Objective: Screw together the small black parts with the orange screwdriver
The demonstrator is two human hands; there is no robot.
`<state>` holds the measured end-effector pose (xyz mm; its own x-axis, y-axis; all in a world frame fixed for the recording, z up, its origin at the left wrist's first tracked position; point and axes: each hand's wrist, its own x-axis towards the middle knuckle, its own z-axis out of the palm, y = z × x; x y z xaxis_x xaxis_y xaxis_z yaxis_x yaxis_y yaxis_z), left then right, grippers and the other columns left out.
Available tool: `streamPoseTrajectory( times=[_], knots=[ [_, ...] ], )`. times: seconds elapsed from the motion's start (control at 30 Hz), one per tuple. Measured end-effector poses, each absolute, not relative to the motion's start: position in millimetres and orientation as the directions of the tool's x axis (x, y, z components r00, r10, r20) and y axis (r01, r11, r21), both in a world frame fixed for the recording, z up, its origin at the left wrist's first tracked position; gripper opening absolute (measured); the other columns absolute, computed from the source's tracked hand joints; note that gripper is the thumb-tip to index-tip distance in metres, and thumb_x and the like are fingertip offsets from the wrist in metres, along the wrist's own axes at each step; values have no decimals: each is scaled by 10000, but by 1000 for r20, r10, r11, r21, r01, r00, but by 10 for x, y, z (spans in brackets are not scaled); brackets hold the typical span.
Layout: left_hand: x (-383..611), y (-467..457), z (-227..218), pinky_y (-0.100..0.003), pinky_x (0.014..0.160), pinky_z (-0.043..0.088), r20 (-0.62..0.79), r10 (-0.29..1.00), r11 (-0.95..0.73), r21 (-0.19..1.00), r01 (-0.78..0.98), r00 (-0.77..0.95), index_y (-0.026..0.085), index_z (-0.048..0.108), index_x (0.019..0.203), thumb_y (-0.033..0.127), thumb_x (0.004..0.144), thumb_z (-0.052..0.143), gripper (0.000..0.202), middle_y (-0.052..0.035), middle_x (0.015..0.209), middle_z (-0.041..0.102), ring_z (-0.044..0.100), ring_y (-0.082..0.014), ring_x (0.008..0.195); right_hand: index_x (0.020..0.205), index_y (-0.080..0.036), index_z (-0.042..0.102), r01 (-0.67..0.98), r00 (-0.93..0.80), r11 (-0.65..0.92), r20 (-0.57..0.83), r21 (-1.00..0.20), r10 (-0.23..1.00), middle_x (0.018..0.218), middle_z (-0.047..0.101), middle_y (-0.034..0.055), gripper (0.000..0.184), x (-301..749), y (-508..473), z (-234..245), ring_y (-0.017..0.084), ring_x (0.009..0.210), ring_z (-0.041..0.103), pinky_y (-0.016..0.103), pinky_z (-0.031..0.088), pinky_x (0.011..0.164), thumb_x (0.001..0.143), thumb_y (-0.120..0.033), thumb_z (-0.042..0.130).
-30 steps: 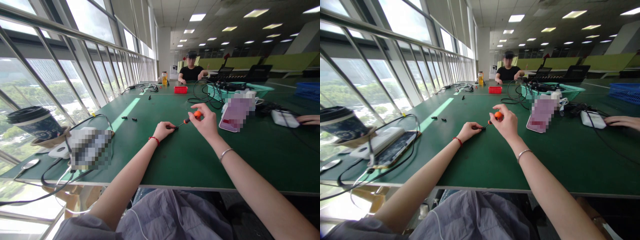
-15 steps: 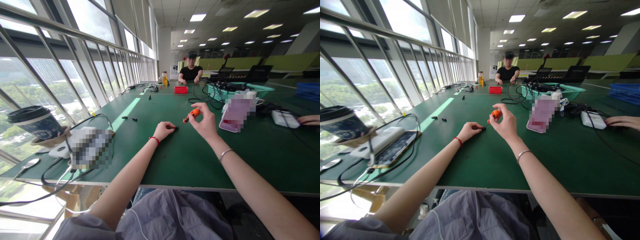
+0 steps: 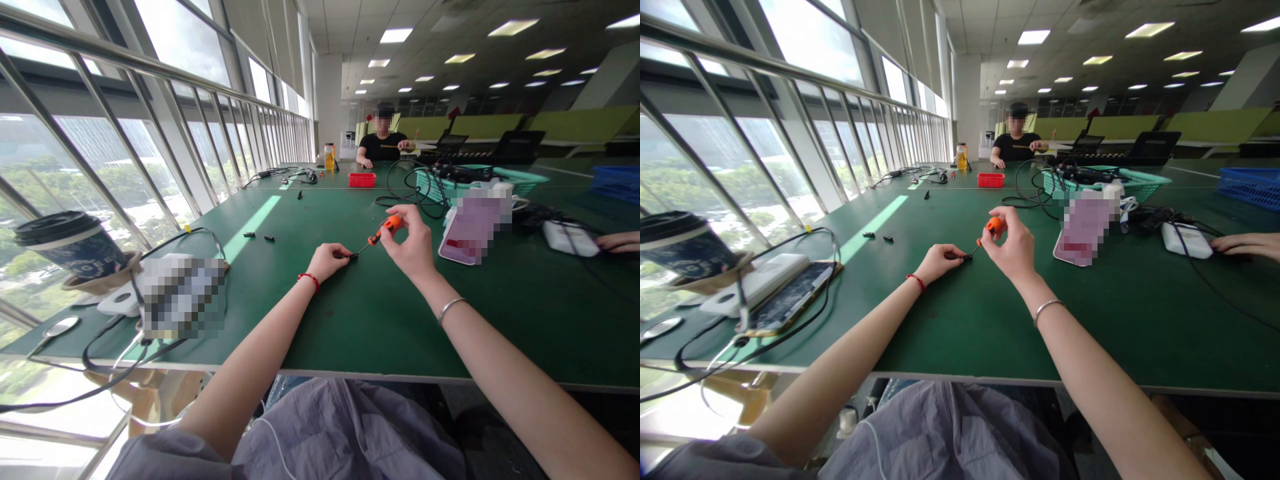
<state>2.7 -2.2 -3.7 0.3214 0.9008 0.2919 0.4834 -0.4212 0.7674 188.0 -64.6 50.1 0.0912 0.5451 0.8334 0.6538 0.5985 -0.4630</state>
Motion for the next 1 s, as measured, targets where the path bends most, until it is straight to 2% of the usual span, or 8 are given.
streamPoseTrajectory(
  times=[0.07, 0.17, 0.23, 0.33, 0.5, 0.73, 1.0],
  knots=[
    [27, -26, -36, -274, 797, 545, 293, 900, -423, 767, 482, 323, 135, 743, 829, 152, 695, 642, 169, -58, 835, 739, 668, -161, 794, 977, -214, 556, 663, 102, 581, 826, -472, 555, 740, 617, -2, 245, 1875, -643, 498, 147, 611, 566, 270, 433, 595, 750, -300, 588],
    [27, -24, -38, -277, 795, 548, 293, 899, -423, 771, 476, 324, 129, 740, 831, 148, 699, 637, 168, -65, 850, 741, 671, -161, 795, 806, -215, 597, 699, 120, 517, 795, -493, 595, 649, 601, -3, 174, 1878, -645, 500, 138, 542, 521, 265, 395, 549, 790, -387, 573],
    [29, -18, -39, -273, 791, 550, 290, 901, -418, 778, 469, 323, 131, 738, 828, 144, 700, 636, 165, -64, 854, 742, 674, -158, 791, 685, -215, 592, 720, 127, 492, 790, -489, 600, 600, 590, 6, 251, 1888, -651, 504, 139, 520, 503, 265, 370, 523, 809, -429, 547],
    [32, -7, -41, -265, 786, 553, 278, 908, -402, 790, 463, 315, 139, 738, 819, 139, 693, 644, 157, -57, 841, 742, 677, -154, 785, 612, -218, 573, 736, 144, 486, 810, -471, 568, 541, 558, 5, 283, 1898, -669, 513, 139, 491, 482, 268, 347, 501, 808, -418, 530],
    [28, -8, -48, -279, 790, 558, 271, 912, -391, 802, 452, 310, 131, 741, 818, 133, 692, 646, 157, -68, 844, 744, 681, -163, 786, 604, -221, 559, 696, 131, 559, 845, -451, 519, 555, 584, 10, 249, 1861, -704, 526, 142, 509, 510, 272, 375, 526, 804, -363, 522],
    [36, -22, -35, -273, 783, 563, 263, 917, -376, 820, 433, 299, 129, 741, 812, 129, 681, 660, 153, -67, 836, 748, 689, -167, 795, 610, -221, 562, 701, 48, 577, 834, -420, 549, 566, 602, 10, 255, 1818, -704, 506, 143, 511, 522, 272, 386, 525, 797, -389, 517],
    [33, 6, -68, -272, 799, 563, 272, 911, -389, 815, 428, 309, 129, 740, 816, 128, 683, 658, 156, -67, 854, 752, 696, -169, 818, 621, -219, 572, 691, 31, 577, 816, -435, 578, 585, 623, 12, 242, 1812, -701, 499, 145, 524, 542, 272, 400, 541, 794, -381, 522]
  ],
)
